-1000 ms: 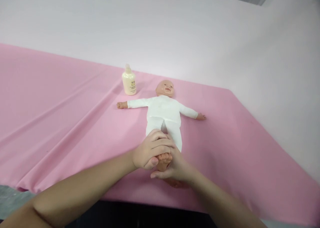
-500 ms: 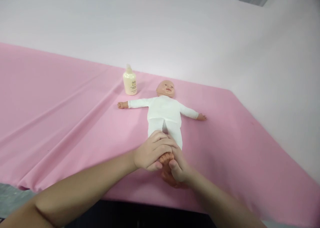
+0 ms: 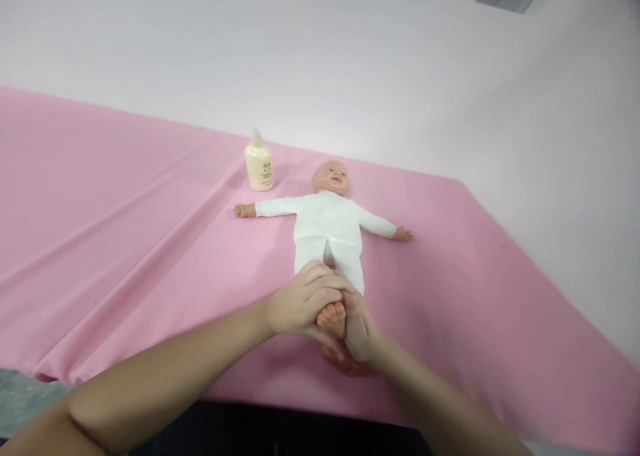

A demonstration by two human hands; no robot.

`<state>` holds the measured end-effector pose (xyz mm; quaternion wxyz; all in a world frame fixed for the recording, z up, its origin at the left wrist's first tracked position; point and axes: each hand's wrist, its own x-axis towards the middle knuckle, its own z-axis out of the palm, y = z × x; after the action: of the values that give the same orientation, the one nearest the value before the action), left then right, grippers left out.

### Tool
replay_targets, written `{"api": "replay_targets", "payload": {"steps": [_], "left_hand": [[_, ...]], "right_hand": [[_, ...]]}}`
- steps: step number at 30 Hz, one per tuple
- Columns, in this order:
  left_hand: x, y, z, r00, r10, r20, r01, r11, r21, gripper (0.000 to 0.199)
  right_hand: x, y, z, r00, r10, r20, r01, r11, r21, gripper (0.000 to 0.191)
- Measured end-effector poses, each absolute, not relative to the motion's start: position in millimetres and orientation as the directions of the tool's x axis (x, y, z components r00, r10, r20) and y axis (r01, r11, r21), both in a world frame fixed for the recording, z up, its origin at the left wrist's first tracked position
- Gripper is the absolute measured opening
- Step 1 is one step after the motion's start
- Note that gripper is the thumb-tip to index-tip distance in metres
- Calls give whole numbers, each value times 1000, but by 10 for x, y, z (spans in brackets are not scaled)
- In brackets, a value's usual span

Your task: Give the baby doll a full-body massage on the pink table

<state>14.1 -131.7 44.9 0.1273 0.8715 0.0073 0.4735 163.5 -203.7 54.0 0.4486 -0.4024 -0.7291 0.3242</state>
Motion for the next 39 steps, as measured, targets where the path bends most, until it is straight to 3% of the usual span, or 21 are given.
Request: {"api": "replay_targets", "payload": {"steps": [7,21,29,39], "left_hand": [[146,-1343,439,553,150,820,-60,-974,218,33],[184,-1354,481,533,153,832,-69,-972,223,32],[167,-1343,484,557,125,821,-87,-974,208,36],[181,-1301,490,549,101,830,-140,-967,211,40]], "right_hand": [[1616,-2034,586,-153,895,418,254,445,-859,45],[1634,-2000,602,-162,851,499,237,525,-818,47],[1648,-1987,560,-171,870,462,266,492,-829,48],[1652,-1982,489,-170,892,419,186,447,-875,44]]}}
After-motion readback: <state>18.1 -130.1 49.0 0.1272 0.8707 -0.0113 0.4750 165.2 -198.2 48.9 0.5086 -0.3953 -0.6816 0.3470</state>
